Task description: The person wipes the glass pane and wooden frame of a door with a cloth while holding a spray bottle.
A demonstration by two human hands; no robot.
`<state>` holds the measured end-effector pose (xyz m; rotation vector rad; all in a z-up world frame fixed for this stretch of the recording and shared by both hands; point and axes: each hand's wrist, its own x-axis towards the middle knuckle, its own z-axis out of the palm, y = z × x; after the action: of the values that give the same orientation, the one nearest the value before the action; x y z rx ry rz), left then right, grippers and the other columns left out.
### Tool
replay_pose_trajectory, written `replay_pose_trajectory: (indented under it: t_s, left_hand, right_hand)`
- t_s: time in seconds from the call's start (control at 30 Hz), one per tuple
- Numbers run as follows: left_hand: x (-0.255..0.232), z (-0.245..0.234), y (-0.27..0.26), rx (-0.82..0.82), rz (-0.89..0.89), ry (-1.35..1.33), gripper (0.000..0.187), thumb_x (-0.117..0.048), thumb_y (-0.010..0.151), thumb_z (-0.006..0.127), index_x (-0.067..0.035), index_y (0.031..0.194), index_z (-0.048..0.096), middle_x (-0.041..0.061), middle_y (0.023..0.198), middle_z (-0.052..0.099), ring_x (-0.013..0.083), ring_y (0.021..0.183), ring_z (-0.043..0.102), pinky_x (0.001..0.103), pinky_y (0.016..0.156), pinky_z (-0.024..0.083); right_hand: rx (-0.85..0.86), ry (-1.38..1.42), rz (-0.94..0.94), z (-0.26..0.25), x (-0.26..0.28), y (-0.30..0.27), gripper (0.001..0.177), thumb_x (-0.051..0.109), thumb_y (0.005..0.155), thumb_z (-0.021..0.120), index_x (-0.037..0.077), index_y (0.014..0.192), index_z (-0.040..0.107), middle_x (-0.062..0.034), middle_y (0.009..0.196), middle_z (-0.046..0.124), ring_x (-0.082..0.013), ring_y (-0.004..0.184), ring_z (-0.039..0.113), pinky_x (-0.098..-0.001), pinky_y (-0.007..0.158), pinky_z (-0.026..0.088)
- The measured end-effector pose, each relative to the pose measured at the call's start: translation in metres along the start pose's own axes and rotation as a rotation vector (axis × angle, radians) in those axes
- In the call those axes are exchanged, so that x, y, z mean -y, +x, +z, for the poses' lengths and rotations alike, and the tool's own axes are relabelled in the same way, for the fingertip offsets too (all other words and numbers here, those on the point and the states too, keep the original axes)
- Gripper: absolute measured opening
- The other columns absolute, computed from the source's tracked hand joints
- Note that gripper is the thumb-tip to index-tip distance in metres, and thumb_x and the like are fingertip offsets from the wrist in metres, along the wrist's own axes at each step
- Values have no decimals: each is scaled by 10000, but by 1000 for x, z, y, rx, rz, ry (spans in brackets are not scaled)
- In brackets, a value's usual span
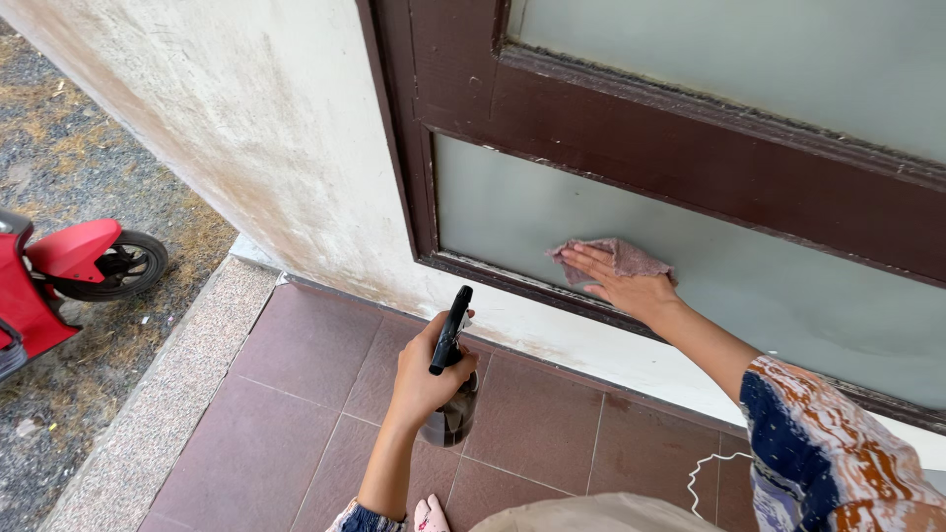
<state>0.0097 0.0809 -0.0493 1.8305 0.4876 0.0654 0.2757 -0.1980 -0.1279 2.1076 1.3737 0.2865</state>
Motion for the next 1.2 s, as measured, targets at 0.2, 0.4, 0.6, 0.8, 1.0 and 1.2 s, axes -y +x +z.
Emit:
replay_pose_trajectory:
  t_s: [0.2,0.4,0.6,0.8,1.0,1.2]
  left_hand:
    - [-3,22,12,-4,11,-17,536,-136,705,750,-224,1230,688,3,697,728,128,699,716,295,710,531]
    - [12,60,19,-42,35,-52,551,-106,731,744,-224,1263,669,2,692,724,103,653,689,268,664,535]
    - [21,112,13,-42,-21,-126,550,-82,749,726,-212,1281,679,11,640,682,98,612,642,281,623,513]
    - [24,158,16,57,46,-226,556,-47,717,719,-177,1256,682,-15,660,657,90,604,624,273,606,505]
    - [30,170,-1,71,202,-119,507,-42,732,712,-170,1222,688,-18,627,633,69,607,606,251,616,474]
    - [39,170,-11,107,263,-266,473,-19,723,705,-104,1188,699,16,584,563,99,555,534,279,573,423]
  right_hand:
    - [-147,37,150,-29,6,58,750,616,1005,328,254,1622,106,57,1694,104,-140,1541,63,-486,1239,85]
    - [-183,-6,11,5,43,79,850,636,996,378,223,1659,42,56,1732,30,-151,1571,31,-462,1244,122]
    - [-94,-119,-65,63,28,-15,833,594,999,350,183,1633,-1,30,1710,4,-152,1539,68,-440,1234,169]
    - [29,-399,80,64,-40,-99,783,601,1043,264,110,1626,91,-49,1706,73,-185,1561,42,-388,1224,112]
    - [-224,22,407,15,-53,-98,666,565,1029,361,325,1624,184,42,1701,50,-199,1543,-40,-723,1148,84]
    - [-313,-32,247,15,-26,-66,731,600,996,367,299,1628,160,68,1708,18,-180,1553,-73,-617,1224,16]
